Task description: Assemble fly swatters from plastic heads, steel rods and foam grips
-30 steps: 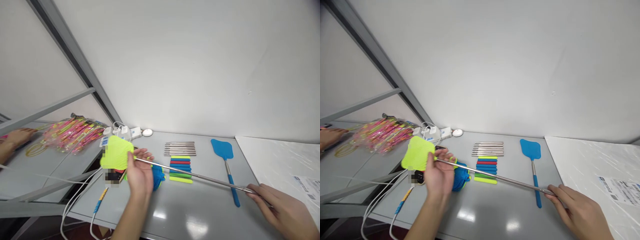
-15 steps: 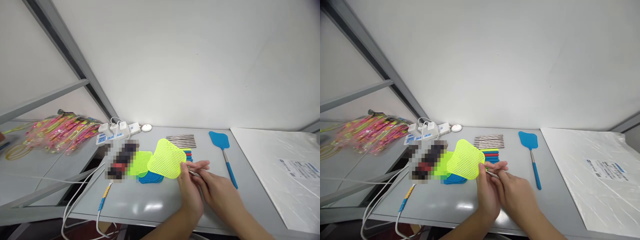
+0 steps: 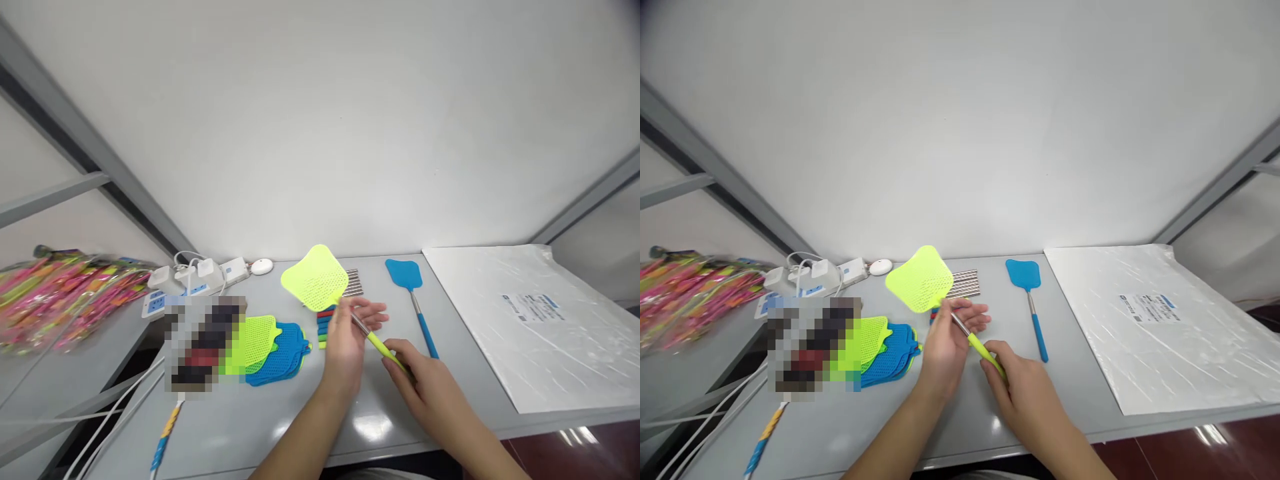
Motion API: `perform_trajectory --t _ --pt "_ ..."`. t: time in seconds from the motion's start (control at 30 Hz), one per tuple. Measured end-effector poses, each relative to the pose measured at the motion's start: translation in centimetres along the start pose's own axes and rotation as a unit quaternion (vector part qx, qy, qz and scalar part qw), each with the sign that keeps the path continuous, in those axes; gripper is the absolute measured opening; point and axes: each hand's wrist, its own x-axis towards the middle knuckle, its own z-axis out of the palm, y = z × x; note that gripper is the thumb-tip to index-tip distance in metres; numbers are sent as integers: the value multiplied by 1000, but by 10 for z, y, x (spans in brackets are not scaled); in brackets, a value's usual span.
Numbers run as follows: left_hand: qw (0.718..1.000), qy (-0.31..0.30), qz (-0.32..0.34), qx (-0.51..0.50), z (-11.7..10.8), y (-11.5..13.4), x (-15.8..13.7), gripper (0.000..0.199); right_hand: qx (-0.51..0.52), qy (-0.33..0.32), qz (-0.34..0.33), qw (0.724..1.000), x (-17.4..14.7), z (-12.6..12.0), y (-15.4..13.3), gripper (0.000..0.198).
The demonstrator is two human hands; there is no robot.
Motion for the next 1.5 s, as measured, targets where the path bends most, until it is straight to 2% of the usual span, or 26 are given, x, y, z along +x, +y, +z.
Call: perform_trajectory --t 0.1,0.17,0.23,0.33,0.4,0.47,0.63,0.77,0.9,1.0,1.1,1.33,1.5 --pt "982 -88 -92 137 10 -29 -5 44 -36 72 35 996 -6 7 16 34" --pt "945 -138 -106 277 12 -44 -7 43 -68 106 77 989 -7 10 30 38" --pt "896 -170 -71 404 12 -52 -6 39 -102 118 117 981 -4 10 45 38" --pt "829 -179 -9 530 12 -55 3 31 -149 116 159 969 5 8 62 34" --pt "796 -176 11 579 12 -55 10 28 -172 112 173 963 12 7 66 31" --pt "775 -181 14 605 13 -57 15 29 -194 107 179 959 18 7 67 30" --pt "758 -214 57 613 6 -65 25 42 -239 100 171 951 25 7 63 28" --pt "747 -241 64 616 1 -66 30 41 -226 111 134 958 21 -1 65 30" --pt "744 -244 34 621 2 -62 33 35 -174 131 166 962 15 -11 79 34" --pt "737 -247 15 629 3 -61 34 47 -121 127 196 965 12 -14 90 35" --pt "721 -264 17 640 3 -65 36 53 -104 110 197 969 11 -11 93 34" --pt "682 -311 35 661 9 -66 43 40 -143 84 169 971 13 -4 91 33" --pt "660 -337 39 670 14 -59 46 47 -155 90 171 969 11 -3 96 33"
